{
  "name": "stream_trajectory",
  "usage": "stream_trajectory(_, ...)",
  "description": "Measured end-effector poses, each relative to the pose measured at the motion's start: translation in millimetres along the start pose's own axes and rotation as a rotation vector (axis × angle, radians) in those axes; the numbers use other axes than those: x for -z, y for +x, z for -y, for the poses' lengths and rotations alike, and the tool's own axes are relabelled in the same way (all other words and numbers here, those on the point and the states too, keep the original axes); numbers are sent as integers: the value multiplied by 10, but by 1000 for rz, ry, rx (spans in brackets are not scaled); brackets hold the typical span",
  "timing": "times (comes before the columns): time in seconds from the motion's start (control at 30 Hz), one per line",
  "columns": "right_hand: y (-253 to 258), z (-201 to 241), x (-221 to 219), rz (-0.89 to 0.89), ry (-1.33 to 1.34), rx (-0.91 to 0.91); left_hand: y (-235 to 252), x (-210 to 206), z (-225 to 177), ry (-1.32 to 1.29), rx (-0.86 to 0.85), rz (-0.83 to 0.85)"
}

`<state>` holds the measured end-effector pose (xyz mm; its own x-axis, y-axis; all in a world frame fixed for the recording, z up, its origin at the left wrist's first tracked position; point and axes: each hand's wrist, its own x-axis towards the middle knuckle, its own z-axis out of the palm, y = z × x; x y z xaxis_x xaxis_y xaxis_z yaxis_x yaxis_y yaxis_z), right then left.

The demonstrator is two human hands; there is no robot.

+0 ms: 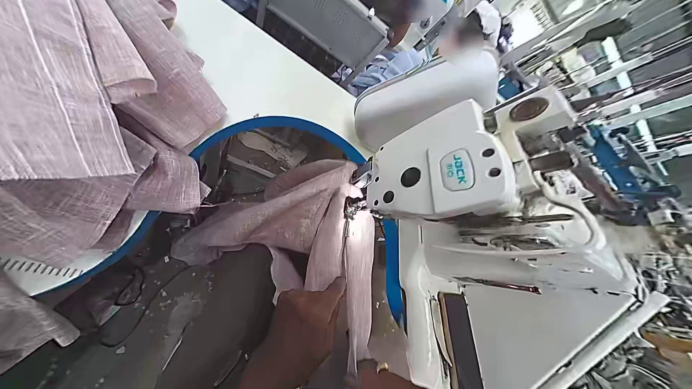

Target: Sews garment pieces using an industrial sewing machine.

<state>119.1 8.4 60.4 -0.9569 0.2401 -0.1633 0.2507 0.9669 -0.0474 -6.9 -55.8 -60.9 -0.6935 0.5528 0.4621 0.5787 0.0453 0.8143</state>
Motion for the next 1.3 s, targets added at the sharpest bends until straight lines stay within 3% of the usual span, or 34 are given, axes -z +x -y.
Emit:
stream_trajectory(0.4, 164, -37, -168, -72, -81, -41, 19, 46, 34, -125, 77, 59)
stream_trajectory(0.53, 170, -32, -78, 136, -34, -45, 39, 17, 82, -172, 64, -7)
stream_trajectory(0.67, 175, -161, -40, 121, 35, 48, 52, -23, 94, -136, 32, -35)
stream_trajectory(0.8, 93, -207, 7, 262, 89, 13, 61, -10, 85, -133, 44, -27)
stream_trajectory(0.93, 145, -138, 88, 48, 151, 139, 0, -24, 39, -116, 29, 7)
stream_trajectory(1.17, 163, -7, -255, -485, -3, 38, -66, 20, 20, -73, 11, -21)
stream_trajectory(1.3, 224, -4, -385, -654, -90, 75, 17, 5, -7, -191, 136, 38)
